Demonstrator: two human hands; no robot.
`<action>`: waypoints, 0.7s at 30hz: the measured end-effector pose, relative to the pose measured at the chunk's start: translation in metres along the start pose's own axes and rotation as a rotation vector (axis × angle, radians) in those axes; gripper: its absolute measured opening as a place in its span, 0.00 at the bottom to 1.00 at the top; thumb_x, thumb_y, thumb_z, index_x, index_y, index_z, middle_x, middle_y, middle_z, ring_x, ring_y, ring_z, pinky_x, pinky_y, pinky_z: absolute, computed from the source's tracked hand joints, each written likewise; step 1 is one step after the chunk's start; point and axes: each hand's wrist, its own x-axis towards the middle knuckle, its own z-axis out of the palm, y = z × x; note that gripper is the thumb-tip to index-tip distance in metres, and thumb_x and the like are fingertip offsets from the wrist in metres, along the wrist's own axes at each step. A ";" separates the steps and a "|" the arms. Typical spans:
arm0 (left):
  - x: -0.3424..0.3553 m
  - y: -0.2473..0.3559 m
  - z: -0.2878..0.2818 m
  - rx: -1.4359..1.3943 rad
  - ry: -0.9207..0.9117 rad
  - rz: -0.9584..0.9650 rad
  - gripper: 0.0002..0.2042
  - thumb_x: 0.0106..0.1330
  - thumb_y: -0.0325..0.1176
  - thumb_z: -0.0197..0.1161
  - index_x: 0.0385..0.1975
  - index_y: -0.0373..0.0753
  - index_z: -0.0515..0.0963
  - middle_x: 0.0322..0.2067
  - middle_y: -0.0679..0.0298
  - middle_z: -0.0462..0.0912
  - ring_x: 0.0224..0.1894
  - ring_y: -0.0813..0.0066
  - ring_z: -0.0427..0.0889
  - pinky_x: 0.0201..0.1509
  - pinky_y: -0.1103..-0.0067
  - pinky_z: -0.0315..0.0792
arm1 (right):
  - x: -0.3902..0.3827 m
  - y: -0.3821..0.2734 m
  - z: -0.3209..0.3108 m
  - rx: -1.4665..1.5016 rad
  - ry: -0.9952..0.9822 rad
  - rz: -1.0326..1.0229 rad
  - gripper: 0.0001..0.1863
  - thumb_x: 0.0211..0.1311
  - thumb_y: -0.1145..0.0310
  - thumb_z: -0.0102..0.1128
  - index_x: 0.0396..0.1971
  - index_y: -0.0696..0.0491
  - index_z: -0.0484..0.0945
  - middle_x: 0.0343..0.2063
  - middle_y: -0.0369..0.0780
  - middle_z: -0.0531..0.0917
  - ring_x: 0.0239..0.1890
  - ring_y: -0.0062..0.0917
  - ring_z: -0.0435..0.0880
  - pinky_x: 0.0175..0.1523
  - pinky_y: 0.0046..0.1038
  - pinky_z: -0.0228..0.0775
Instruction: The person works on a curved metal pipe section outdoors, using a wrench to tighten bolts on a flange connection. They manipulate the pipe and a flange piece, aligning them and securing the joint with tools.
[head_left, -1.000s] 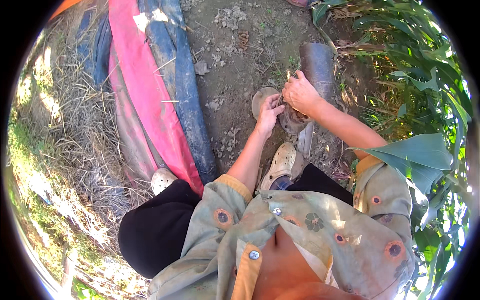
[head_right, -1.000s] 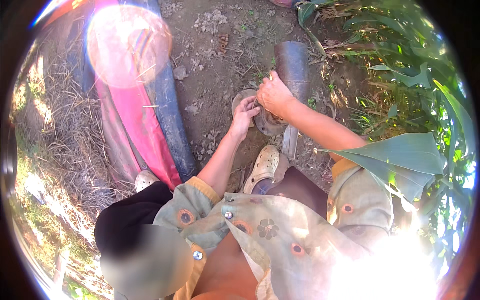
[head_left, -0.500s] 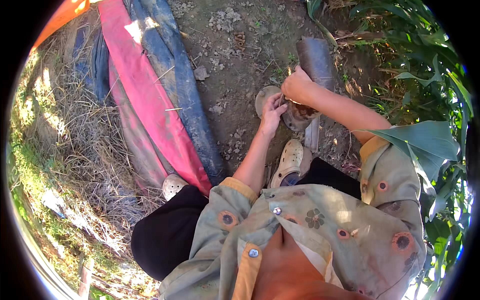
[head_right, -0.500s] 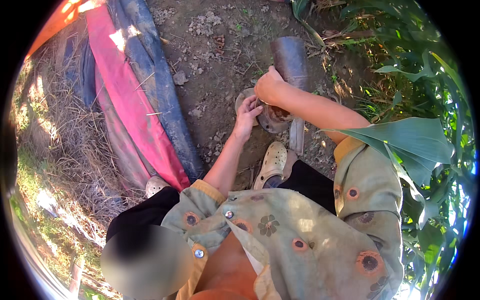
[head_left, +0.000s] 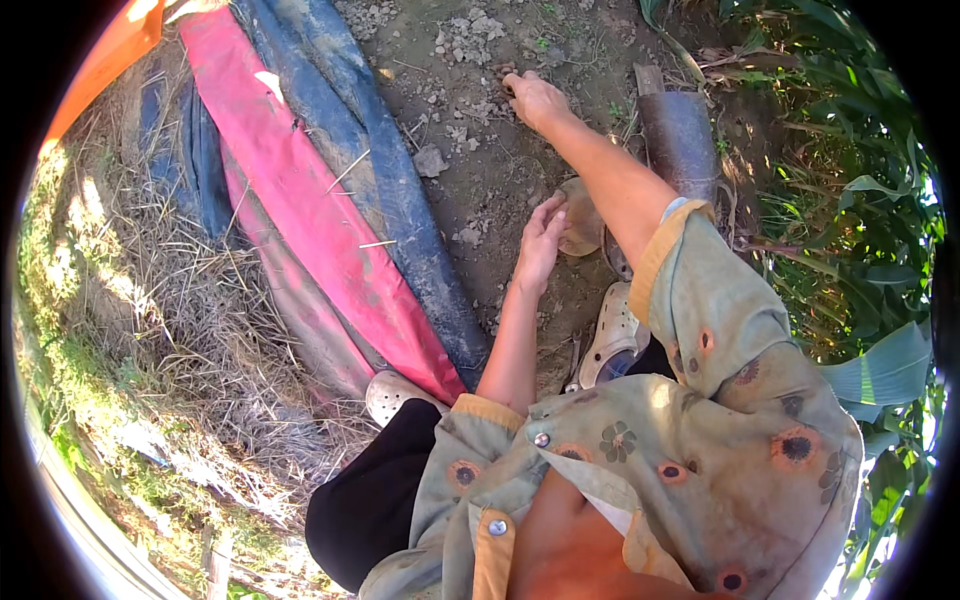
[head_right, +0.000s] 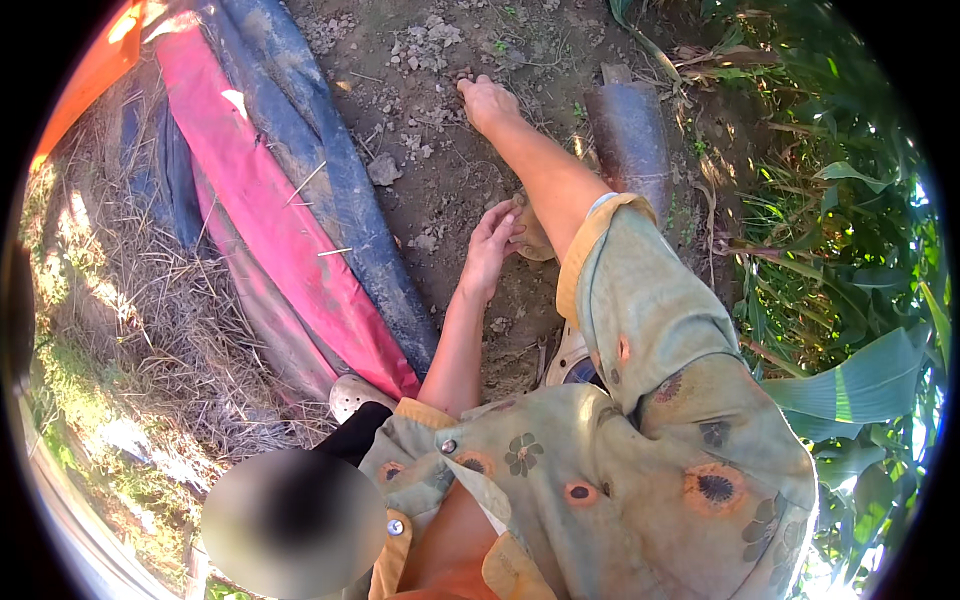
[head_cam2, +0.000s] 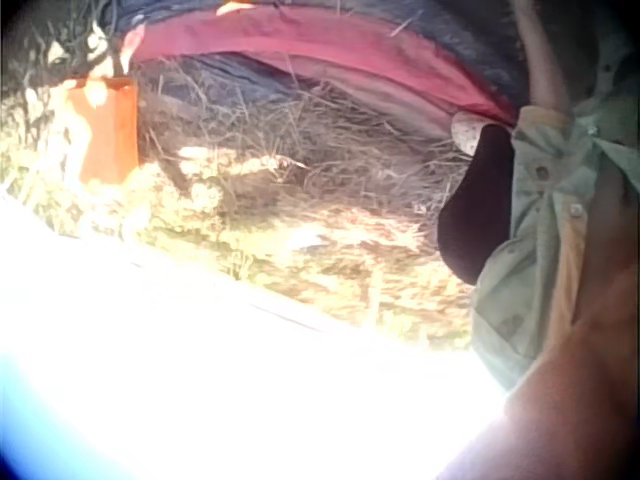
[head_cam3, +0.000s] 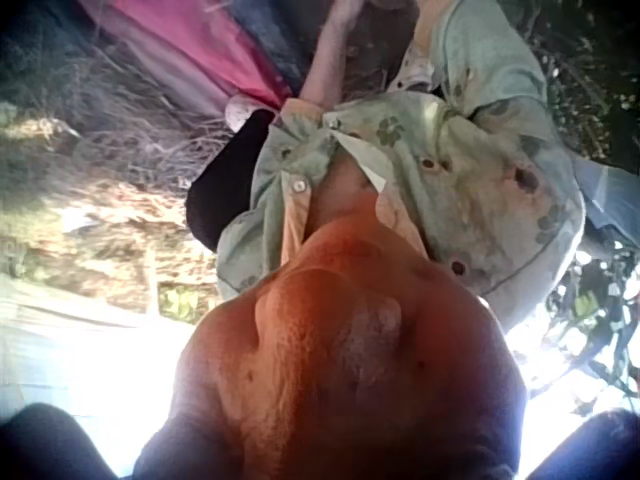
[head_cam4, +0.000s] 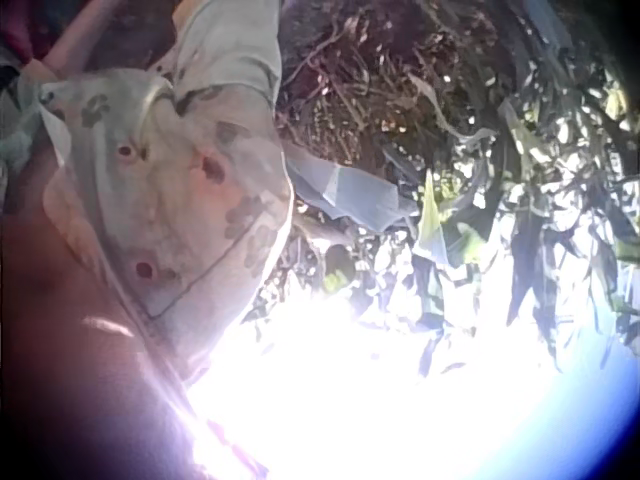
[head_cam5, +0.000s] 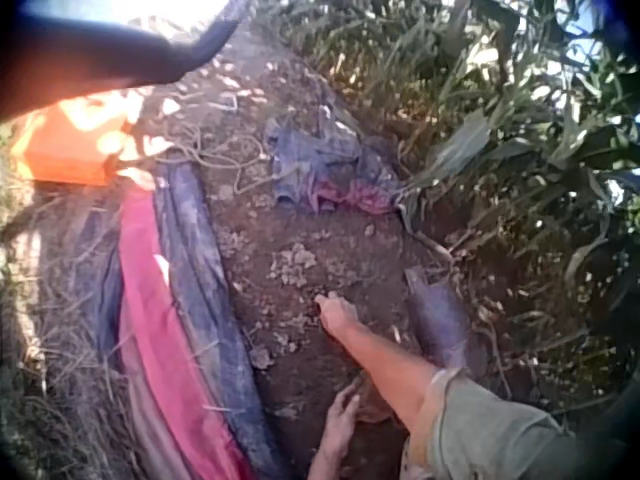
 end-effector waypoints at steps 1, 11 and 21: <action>0.000 0.002 -0.002 -0.009 0.003 0.002 0.22 0.68 0.38 0.48 0.59 0.36 0.61 0.55 0.60 0.69 0.48 0.74 0.72 0.51 0.77 0.67 | 0.000 -0.003 0.000 -0.019 0.012 -0.027 0.18 0.57 0.71 0.52 0.49 0.46 0.69 0.47 0.44 0.73 0.49 0.40 0.75 0.50 0.39 0.70; -0.002 0.004 -0.011 -0.079 0.134 -0.054 0.20 0.67 0.36 0.49 0.57 0.35 0.63 0.50 0.62 0.73 0.42 0.76 0.73 0.47 0.78 0.69 | 0.012 0.007 0.007 -0.037 0.019 -0.064 0.18 0.56 0.74 0.49 0.49 0.51 0.68 0.47 0.48 0.73 0.48 0.41 0.76 0.51 0.37 0.71; -0.007 0.006 -0.038 -0.094 0.178 -0.084 0.20 0.68 0.36 0.47 0.58 0.36 0.62 0.52 0.59 0.72 0.47 0.73 0.72 0.51 0.74 0.68 | 0.000 0.009 0.012 0.013 0.072 -0.060 0.14 0.53 0.72 0.55 0.41 0.50 0.68 0.36 0.44 0.74 0.43 0.40 0.74 0.45 0.37 0.67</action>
